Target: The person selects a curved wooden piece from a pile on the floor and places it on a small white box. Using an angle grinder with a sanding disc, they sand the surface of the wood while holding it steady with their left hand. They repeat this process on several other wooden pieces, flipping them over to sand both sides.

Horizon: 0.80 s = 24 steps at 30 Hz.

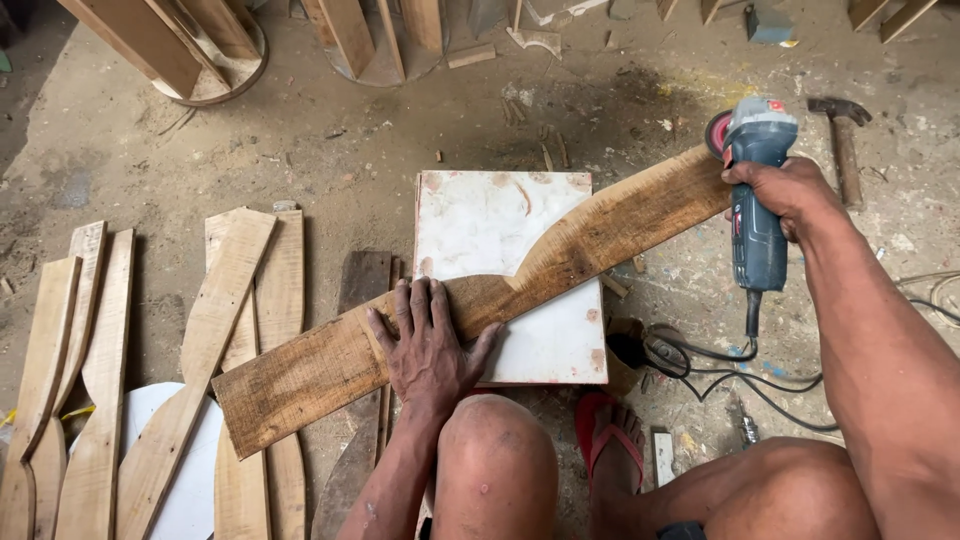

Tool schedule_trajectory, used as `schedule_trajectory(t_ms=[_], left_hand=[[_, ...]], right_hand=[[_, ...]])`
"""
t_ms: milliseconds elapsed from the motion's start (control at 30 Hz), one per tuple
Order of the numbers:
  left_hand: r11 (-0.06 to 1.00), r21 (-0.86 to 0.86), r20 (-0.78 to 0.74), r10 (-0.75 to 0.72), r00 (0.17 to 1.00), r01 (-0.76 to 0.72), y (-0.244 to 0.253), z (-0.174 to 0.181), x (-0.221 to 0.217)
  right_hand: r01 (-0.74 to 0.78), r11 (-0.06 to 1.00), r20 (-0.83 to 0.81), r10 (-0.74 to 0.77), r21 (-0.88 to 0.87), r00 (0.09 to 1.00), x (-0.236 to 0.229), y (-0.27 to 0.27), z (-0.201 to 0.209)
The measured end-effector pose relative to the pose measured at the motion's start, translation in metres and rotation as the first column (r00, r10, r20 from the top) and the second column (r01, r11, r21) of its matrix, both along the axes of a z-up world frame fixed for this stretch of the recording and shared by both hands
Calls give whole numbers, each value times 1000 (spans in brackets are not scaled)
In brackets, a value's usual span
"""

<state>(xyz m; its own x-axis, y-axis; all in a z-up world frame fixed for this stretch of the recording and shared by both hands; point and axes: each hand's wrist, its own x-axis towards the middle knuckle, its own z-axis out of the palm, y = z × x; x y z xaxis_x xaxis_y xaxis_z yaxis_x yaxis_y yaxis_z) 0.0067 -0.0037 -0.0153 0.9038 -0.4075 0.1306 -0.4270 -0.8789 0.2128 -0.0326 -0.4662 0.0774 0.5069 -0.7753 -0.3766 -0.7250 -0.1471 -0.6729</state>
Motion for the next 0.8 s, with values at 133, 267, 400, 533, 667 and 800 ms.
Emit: schedule_trajectory(t_ms=[133,267,400,533,667,800], left_hand=[[1000,-10,-13,2,1000,-2,-1,-4,2],[1000,12,-45,0,999,1,1,-6,0],[1000,-21,-36,-7,999,7,1,4,-1],[999,-42,-69,-10,998,8,3,15,-5],[999,-51,-70,-4,998,1,4,16,-5],[998,-56,-51,-7,999,4,5,13,-5]], right_hand=[[-44,999,16,44,12,999,0,17,2],[-107,994,-46,106,-26,993,-11,57,13],[-155,988,27,155,7,988,-17,87,9],[-197,980,110,193,26,975,-21,111,-4],[-246,968,76,242,50,967,-22,161,20],[-335,939,9,336,79,942,-24,195,22]])
